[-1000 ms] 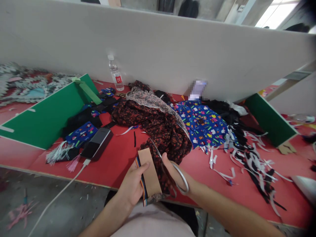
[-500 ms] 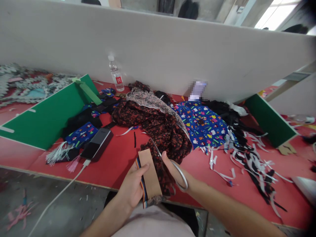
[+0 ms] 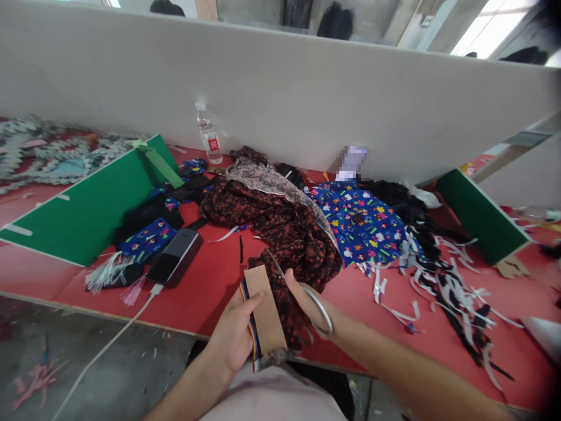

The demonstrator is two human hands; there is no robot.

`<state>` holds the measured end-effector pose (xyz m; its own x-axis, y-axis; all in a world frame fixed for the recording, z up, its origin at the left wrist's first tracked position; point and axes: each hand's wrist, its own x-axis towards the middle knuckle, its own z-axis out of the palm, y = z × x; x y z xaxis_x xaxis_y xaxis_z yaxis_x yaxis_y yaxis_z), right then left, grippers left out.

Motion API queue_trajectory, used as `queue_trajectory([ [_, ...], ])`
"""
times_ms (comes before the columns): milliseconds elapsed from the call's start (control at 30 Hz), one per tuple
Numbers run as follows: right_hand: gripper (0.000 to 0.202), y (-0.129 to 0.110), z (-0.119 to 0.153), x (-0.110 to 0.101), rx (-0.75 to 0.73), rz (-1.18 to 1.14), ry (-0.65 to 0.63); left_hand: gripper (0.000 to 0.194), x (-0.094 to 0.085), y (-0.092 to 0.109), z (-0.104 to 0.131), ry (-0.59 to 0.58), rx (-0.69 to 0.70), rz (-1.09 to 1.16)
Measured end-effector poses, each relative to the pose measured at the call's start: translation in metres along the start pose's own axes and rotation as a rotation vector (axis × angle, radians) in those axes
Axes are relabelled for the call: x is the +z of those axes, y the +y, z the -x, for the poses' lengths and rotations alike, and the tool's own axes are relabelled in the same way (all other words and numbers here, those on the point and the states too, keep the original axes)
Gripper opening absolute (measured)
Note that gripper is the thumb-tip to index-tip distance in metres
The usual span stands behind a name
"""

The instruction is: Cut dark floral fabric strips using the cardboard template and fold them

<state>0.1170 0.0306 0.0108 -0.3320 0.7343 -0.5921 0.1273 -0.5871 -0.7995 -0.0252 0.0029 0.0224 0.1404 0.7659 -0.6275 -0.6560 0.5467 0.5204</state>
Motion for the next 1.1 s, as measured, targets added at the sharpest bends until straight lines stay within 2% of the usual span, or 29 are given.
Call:
queue_trajectory([
  [100,0.072,0.003,-0.004,-0.001,0.034,0.084,0.052,0.061,0.000,0.001,0.000,0.009,-0.006,0.001],
  [267,0.068,-0.005,0.000,0.003,-0.019,-0.126,-0.124,0.061,-0.001,0.002,0.001,0.016,-0.016,0.001],
  [333,0.067,-0.008,0.001,0.005,-0.048,-0.187,-0.143,0.060,-0.002,0.002,0.001,0.021,-0.016,-0.001],
  [567,0.071,-0.004,-0.007,0.003,0.072,-0.098,-0.019,0.058,-0.002,0.002,0.000,0.019,-0.004,-0.020],
  [733,0.070,0.001,-0.009,0.000,0.074,-0.037,0.057,0.058,-0.002,0.002,0.001,0.027,-0.014,-0.019],
  [833,0.068,0.004,-0.011,0.000,0.051,-0.077,0.036,0.056,-0.002,0.002,0.001,0.024,-0.013,-0.016],
  [933,0.072,0.009,-0.015,-0.001,0.091,-0.114,-0.022,0.054,-0.003,0.002,0.000,0.033,-0.009,-0.014],
  [1100,0.074,0.017,-0.016,-0.005,0.148,-0.102,0.013,0.049,-0.003,0.002,-0.001,0.053,-0.001,-0.024],
])
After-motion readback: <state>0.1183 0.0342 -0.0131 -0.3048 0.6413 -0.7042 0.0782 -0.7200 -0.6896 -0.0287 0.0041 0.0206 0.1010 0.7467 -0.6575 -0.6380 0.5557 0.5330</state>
